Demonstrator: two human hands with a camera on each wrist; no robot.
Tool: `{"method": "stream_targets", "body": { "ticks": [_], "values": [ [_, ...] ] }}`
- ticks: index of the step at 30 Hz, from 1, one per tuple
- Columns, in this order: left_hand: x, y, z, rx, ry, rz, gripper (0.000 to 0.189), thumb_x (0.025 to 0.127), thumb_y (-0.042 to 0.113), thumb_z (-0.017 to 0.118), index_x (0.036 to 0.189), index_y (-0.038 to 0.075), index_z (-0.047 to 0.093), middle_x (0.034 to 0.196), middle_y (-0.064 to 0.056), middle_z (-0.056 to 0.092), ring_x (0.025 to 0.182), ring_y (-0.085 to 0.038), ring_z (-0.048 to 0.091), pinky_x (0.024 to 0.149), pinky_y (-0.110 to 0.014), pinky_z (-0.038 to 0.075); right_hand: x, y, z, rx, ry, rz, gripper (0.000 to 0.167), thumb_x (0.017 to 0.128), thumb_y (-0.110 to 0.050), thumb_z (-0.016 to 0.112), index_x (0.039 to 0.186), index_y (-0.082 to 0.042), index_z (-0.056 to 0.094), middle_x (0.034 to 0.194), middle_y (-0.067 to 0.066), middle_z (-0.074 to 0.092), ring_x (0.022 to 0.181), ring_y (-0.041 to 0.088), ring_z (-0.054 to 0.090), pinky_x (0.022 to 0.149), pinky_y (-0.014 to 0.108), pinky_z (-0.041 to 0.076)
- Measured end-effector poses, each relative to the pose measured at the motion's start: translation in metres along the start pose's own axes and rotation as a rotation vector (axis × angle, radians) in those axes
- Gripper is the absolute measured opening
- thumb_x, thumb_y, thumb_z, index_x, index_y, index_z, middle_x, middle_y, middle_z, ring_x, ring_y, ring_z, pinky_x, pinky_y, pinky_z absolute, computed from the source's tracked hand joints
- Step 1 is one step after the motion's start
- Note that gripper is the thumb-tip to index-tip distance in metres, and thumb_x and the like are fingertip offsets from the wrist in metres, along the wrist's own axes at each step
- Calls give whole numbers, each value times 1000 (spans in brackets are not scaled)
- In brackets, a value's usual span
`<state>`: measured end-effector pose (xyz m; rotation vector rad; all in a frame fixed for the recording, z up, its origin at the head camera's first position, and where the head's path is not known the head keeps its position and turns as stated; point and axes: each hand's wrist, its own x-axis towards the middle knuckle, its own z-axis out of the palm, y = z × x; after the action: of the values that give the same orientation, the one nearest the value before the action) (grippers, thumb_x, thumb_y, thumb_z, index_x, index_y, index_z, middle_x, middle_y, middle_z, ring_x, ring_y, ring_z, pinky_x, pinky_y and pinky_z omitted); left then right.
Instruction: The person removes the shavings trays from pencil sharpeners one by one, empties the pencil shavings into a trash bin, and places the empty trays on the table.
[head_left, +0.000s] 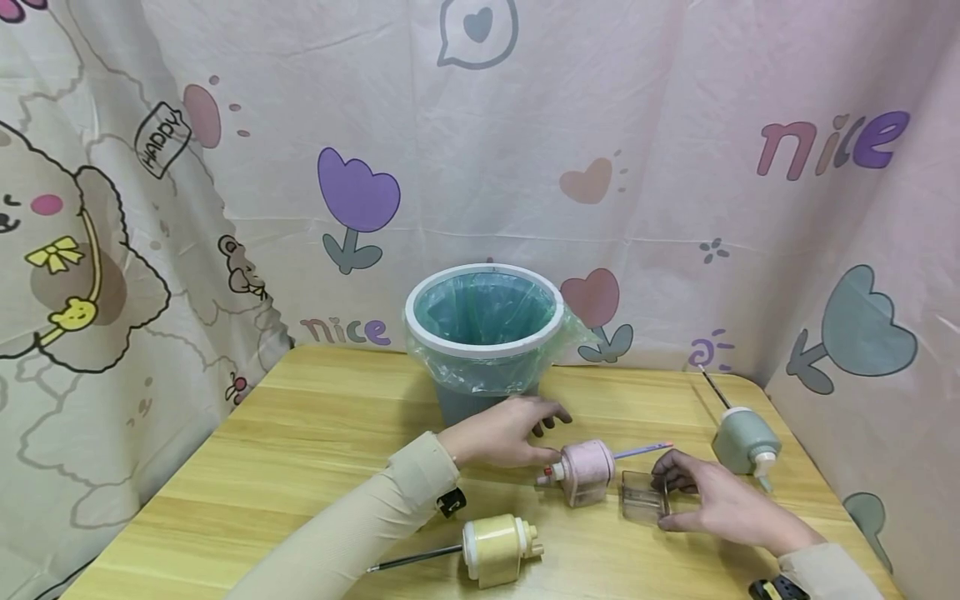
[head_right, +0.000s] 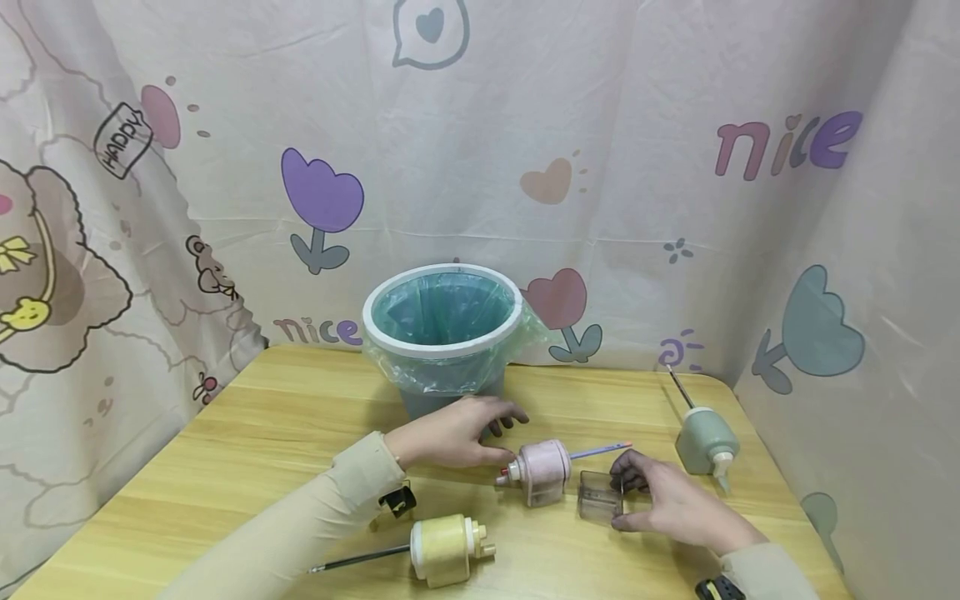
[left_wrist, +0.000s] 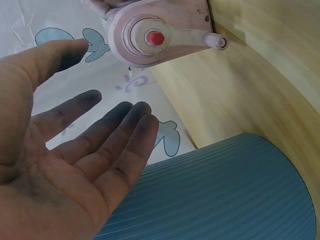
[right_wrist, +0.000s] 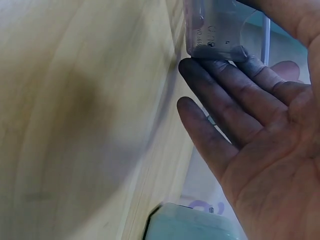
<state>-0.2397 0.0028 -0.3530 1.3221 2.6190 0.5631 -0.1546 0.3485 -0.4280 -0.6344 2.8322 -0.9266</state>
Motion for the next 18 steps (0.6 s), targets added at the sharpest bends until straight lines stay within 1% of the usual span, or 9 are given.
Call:
{"method": "stream_targets", "body": {
  "ticks": [3,6,8,13,18],
  "values": [
    [0,1,0,10,0,6,49,99,29,78,143,14,64,137,-4,72,112,-15,72,96,-20,59,0,-1,1,-50,3,21,61,80,-41,94,123,-12,64,118,-4,73,107,9,71,93,35,64],
    [0,3,-1,18,0,14,48,99,30,78,143,14,64,138,-5,71,111,-15,72,95,-19,58,0,-2,3,-97,19,20,61,77,-44,94,122,-14,64,116,-8,73,108,11,71,94,38,64],
    [1,3,-1,23,-1,18,48,99,30,77,143,14,64,138,-5,71,111,-15,72,95,-19,58,-1,-2,3,-116,26,3,61,76,-44,95,121,-14,64,115,-8,74,107,13,72,93,39,64],
    [2,4,0,46,4,29,49,99,30,78,143,14,64,139,-4,71,110,-14,72,94,-18,58,-1,-2,4,-126,24,-20,63,76,-45,95,121,-13,64,115,-7,74,104,17,73,90,38,64],
    [3,6,0,56,6,41,49,99,29,78,143,11,64,138,-4,72,109,-14,72,94,-17,58,-1,-2,4,-126,23,-20,66,76,-46,95,122,-12,65,117,-5,74,104,16,73,90,37,64]
  ]
}}
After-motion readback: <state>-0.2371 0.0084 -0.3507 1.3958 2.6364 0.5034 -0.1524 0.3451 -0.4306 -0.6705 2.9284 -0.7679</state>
